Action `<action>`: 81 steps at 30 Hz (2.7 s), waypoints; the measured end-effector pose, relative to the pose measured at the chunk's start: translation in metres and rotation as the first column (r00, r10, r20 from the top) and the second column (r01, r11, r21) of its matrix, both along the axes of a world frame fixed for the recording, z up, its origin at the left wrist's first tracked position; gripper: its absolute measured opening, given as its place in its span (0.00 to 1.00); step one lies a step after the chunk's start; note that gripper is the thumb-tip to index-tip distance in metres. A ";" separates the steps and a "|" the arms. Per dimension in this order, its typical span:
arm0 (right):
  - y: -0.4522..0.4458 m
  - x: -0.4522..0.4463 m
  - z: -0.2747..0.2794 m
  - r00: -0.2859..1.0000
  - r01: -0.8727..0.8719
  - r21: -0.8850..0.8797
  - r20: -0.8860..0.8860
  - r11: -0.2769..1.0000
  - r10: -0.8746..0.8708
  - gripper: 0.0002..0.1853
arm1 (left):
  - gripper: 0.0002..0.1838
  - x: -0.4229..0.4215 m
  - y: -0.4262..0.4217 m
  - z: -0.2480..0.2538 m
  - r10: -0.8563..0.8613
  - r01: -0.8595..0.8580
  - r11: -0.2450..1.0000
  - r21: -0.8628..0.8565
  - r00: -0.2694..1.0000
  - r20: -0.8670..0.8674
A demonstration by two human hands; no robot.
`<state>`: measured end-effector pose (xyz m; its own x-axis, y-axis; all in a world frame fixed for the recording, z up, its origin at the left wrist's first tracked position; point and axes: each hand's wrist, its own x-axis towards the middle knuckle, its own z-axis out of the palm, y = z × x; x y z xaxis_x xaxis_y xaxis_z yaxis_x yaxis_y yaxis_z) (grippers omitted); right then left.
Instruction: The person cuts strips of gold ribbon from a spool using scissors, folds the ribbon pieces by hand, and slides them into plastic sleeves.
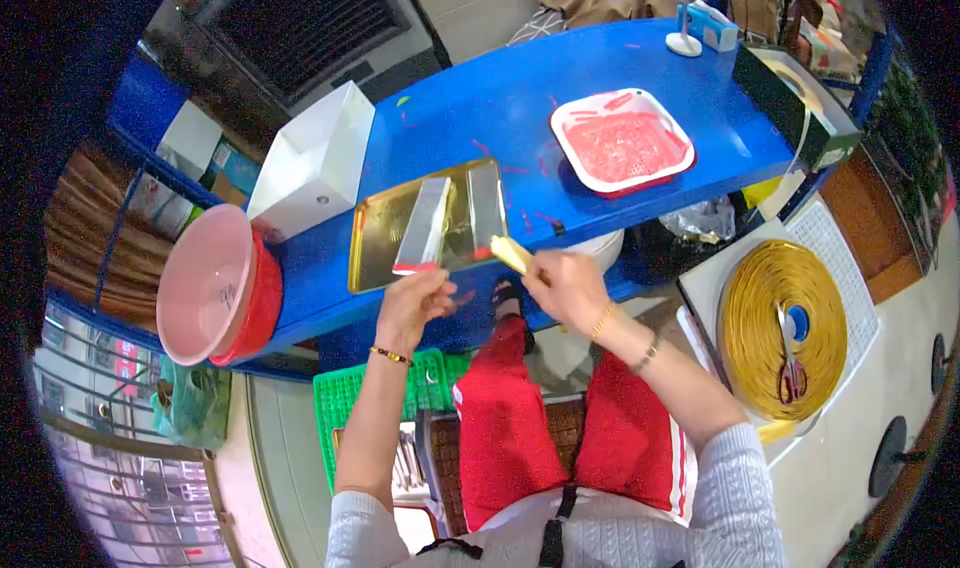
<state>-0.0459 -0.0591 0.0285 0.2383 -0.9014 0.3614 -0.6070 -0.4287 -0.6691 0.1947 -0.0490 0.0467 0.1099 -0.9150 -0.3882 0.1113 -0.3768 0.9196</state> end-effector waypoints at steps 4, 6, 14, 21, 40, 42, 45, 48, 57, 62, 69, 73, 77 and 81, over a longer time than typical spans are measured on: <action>0.066 -0.015 -0.007 0.986 -0.001 0.038 0.166 0.999 -0.006 0.05 | 0.10 -0.005 0.034 -0.023 0.059 -0.055 0.998 0.041 0.991 -0.117; 0.089 -0.017 -0.003 0.980 -0.010 -0.021 0.197 1.000 0.014 0.05 | 0.10 -0.013 0.044 -0.031 0.087 -0.083 0.996 0.042 0.990 -0.111; 0.117 -0.009 -0.015 0.987 -0.142 -0.135 0.063 0.981 0.151 0.06 | 0.09 -0.037 0.073 -0.027 0.121 -0.126 0.992 -0.013 0.970 -0.209; 0.125 -0.001 -0.019 0.988 -0.155 -0.155 -0.011 0.976 0.155 0.06 | 0.08 -0.046 0.089 -0.026 0.094 -0.102 0.995 -0.015 0.961 -0.259; 0.126 0.000 -0.028 0.989 -0.123 -0.173 -0.098 0.977 0.108 0.05 | 0.09 -0.085 0.115 -0.054 0.066 -0.098 0.988 -0.119 0.966 -0.251; 0.126 0.001 -0.028 0.988 -0.125 -0.181 -0.109 0.975 0.107 0.05 | 0.08 -0.090 0.122 -0.058 0.025 -0.036 0.994 -0.100 0.993 -0.111; 0.127 -0.001 -0.028 0.990 -0.131 -0.189 -0.068 0.973 0.120 0.05 | 0.08 -0.090 0.125 -0.055 -0.016 0.006 0.997 -0.077 0.992 -0.122; 0.133 0.000 -0.025 0.989 -0.128 -0.155 0.051 0.979 0.138 0.05 | 0.11 -0.085 0.114 -0.054 0.005 -0.045 0.990 -0.137 0.961 -0.278; 0.157 0.003 -0.011 0.967 -0.254 -0.133 -0.047 0.958 0.249 0.28 | 0.11 -0.067 0.102 -0.048 0.095 -0.105 0.994 0.037 0.623 -0.777; 0.156 0.003 -0.016 0.967 -0.244 -0.277 -0.144 0.929 0.211 0.25 | 0.11 -0.065 0.105 -0.052 0.155 -0.095 0.988 0.122 0.579 -0.800; 0.159 0.007 -0.018 0.975 -0.211 -0.304 -0.137 0.929 0.176 0.18 | 0.14 -0.066 0.107 -0.053 0.280 -0.146 0.960 0.239 0.516 -0.810; 0.157 0.011 -0.028 0.976 -0.195 -0.326 -0.154 0.925 0.152 0.18 | 0.17 -0.070 0.116 -0.065 0.211 -0.108 0.977 0.184 0.607 -0.766; 0.153 0.013 -0.036 0.975 -0.187 -0.309 -0.177 0.932 0.137 0.18 | 0.20 -0.082 0.128 -0.071 0.093 -0.019 0.994 0.106 0.643 -0.761; 0.158 0.010 -0.042 0.980 -0.156 -0.303 -0.164 0.940 0.110 0.19 | 0.23 -0.084 0.127 -0.078 0.086 0.018 0.992 0.124 0.627 -0.775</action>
